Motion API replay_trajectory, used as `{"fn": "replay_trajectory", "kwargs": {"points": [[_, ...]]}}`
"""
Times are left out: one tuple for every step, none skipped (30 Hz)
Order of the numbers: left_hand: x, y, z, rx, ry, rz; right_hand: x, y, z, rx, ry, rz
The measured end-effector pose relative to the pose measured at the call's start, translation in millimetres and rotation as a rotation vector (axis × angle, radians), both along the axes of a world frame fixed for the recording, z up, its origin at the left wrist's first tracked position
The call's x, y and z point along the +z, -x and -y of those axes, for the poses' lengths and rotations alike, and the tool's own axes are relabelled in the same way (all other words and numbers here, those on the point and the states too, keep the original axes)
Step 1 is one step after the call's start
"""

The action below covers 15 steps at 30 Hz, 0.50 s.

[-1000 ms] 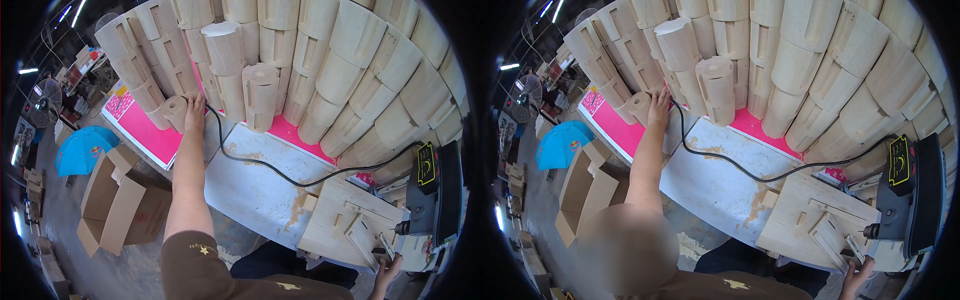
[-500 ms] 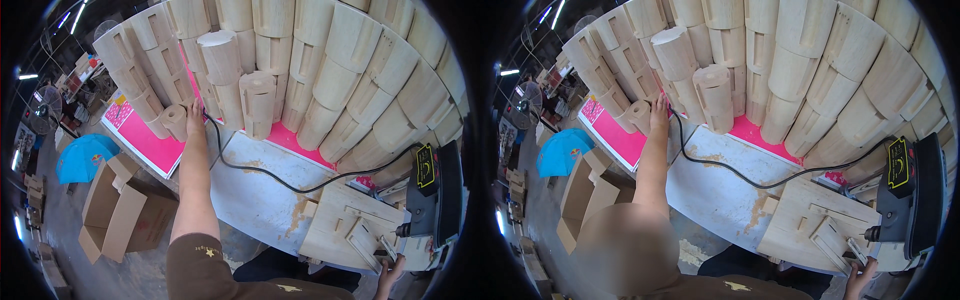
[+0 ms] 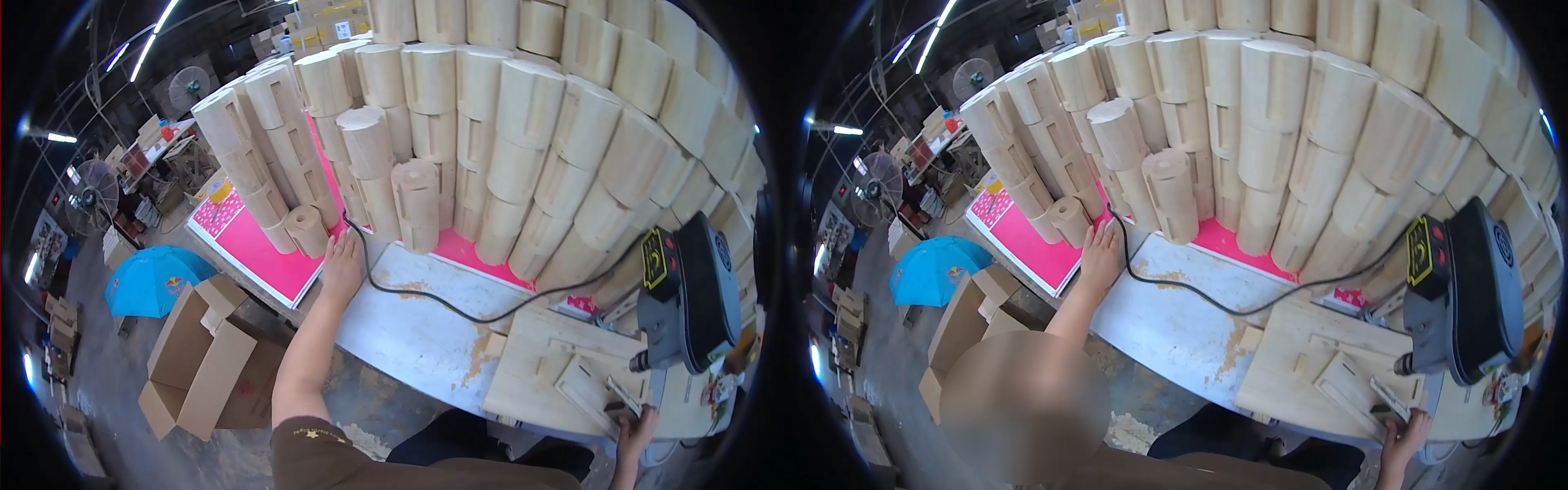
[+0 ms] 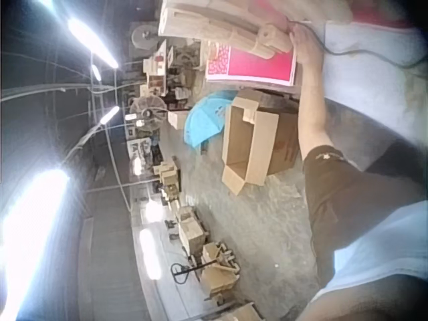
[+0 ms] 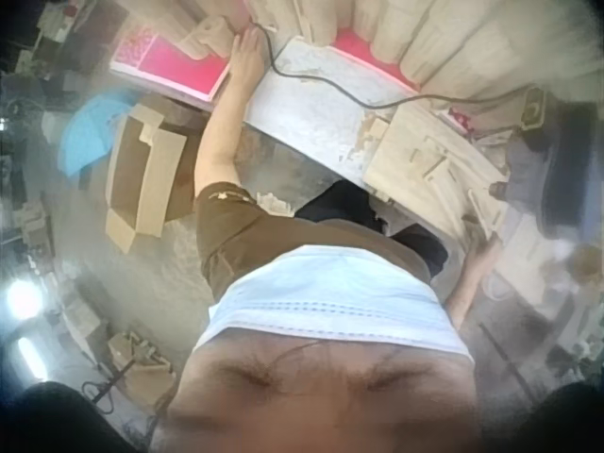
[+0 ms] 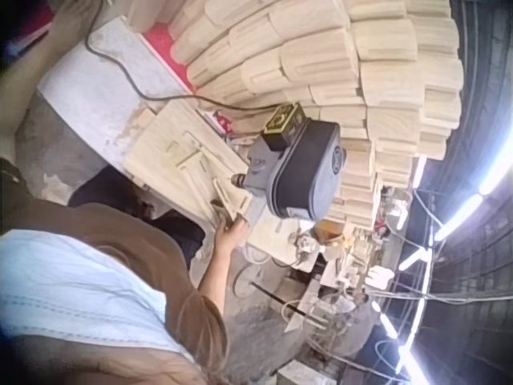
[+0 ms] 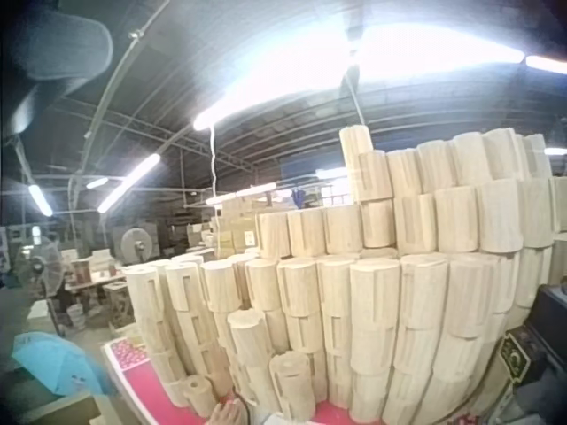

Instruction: Using a drill press to create holes in cylindrical wooden blocks.

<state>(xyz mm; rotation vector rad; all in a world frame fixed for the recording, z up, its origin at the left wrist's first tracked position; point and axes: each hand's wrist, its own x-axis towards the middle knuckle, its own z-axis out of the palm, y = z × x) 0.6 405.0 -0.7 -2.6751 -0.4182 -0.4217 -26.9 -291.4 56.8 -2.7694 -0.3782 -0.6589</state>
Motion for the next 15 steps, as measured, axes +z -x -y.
{"fn": "replay_trajectory", "kwargs": {"points": [[8,13,14,-0.073,0.129,0.113,1,-3,-2,-0.004,0.001,-0.012],[17,22,30,-0.154,0.179,0.256,1,-5,-4,0.001,-0.012,-0.013],[27,29,44,-0.158,0.19,0.239,3,-7,-5,0.01,-0.022,-0.017],[38,30,55,-0.188,0.324,0.327,4,-8,-6,0.003,-0.012,-0.034],[49,28,63,-0.215,0.458,0.415,5,-10,-8,0.016,-0.007,-0.017],[58,24,68,-0.249,0.629,0.46,6,-10,-8,0.027,-0.001,0.001],[66,17,73,-0.244,0.638,0.452,7,-13,-9,0.027,0.007,-0.008],[74,8,78,-0.215,0.896,0.536,7,-14,-11,0.039,-0.003,-0.015],[81,-2,85,-0.182,1.154,0.619,9,-14,-12,0.05,-0.015,-0.02],[85,-13,89,-0.178,1.156,0.616,12,-14,-16,0.056,-0.003,-0.008],[89,-24,95,-0.117,1.222,0.677,14,-12,-18,0.052,-0.002,-0.009],[94,-35,100,-0.055,1.285,0.739,16,-10,-20,0.06,-0.006,0.008],[91,-48,99,-0.059,1.288,0.739,18,-10,-22,0.069,-0.008,0.027],[87,-60,99,-0.003,1.188,0.811,17,-10,-23,0.065,-0.01,0.033],[84,-72,98,0.053,1.086,0.881,16,-11,-23,0.062,-0.01,0.04]]}}
